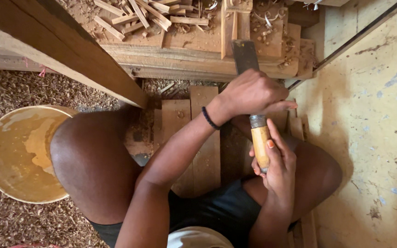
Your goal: The person uses a chisel to shape small pieces of wood while sitting on a floor covered in sawdust.
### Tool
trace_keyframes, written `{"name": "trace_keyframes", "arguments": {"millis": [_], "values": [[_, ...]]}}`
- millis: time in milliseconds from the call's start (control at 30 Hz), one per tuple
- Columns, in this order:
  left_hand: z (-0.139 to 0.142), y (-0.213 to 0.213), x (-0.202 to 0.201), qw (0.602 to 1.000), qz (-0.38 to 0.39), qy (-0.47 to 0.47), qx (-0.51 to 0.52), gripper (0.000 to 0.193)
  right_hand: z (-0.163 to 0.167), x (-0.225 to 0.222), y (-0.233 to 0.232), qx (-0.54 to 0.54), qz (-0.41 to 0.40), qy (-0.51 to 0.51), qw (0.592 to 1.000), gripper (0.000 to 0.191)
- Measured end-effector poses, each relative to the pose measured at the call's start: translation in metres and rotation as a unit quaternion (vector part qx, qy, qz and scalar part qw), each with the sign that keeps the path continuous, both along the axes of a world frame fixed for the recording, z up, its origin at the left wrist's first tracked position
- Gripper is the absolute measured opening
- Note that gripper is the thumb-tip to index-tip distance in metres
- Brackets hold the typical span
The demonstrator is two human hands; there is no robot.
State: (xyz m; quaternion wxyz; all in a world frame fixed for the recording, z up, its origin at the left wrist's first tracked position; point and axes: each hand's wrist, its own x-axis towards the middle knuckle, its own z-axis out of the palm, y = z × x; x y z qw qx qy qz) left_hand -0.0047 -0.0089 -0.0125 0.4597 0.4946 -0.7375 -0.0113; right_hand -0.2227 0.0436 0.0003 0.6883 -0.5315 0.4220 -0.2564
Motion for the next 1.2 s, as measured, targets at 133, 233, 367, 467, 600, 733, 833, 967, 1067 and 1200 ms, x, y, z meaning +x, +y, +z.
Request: {"name": "trace_keyframes", "arguments": {"millis": [133, 233, 367, 467, 600, 733, 833, 967, 1067, 1200], "values": [[-0.002, -0.002, 0.001, 0.999, -0.005, 0.026, 0.023, 0.051, -0.002, -0.001, -0.001, 0.011, -0.001, 0.015, 1.000, 0.059], [-0.002, -0.003, 0.001, 0.998, 0.017, 0.036, 0.047, 0.052, -0.002, 0.000, -0.002, 0.015, 0.007, 0.014, 1.000, 0.059], [-0.001, -0.006, 0.001, 0.997, 0.045, 0.042, 0.045, 0.050, 0.002, 0.004, -0.001, 0.027, 0.011, 0.021, 0.999, 0.058], [-0.001, -0.008, 0.003, 0.995, 0.049, 0.009, 0.087, 0.049, 0.006, 0.009, 0.003, 0.012, 0.012, 0.030, 0.999, 0.057], [-0.005, -0.011, 0.009, 0.997, 0.047, 0.042, 0.037, 0.040, 0.011, 0.017, 0.005, 0.008, 0.026, 0.035, 0.999, 0.057], [-0.013, -0.025, 0.019, 0.998, 0.044, 0.037, 0.023, 0.035, 0.011, 0.029, 0.000, -0.018, 0.031, 0.043, 0.998, 0.055], [-0.022, -0.032, 0.020, 0.998, 0.036, 0.047, 0.003, 0.026, 0.014, 0.035, 0.000, -0.019, 0.025, 0.062, 0.998, 0.055], [-0.029, -0.040, 0.027, 0.999, 0.008, 0.046, -0.002, 0.012, 0.019, 0.045, -0.001, -0.013, 0.019, 0.088, 0.996, 0.055], [-0.027, -0.050, 0.046, 0.998, 0.023, 0.033, 0.043, 0.029, 0.015, 0.065, -0.009, -0.013, 0.026, 0.081, 0.996, 0.056], [-0.025, -0.057, 0.057, 1.000, 0.024, 0.004, 0.001, 0.023, 0.009, 0.075, -0.016, 0.003, 0.020, 0.101, 0.995, 0.055]]}}
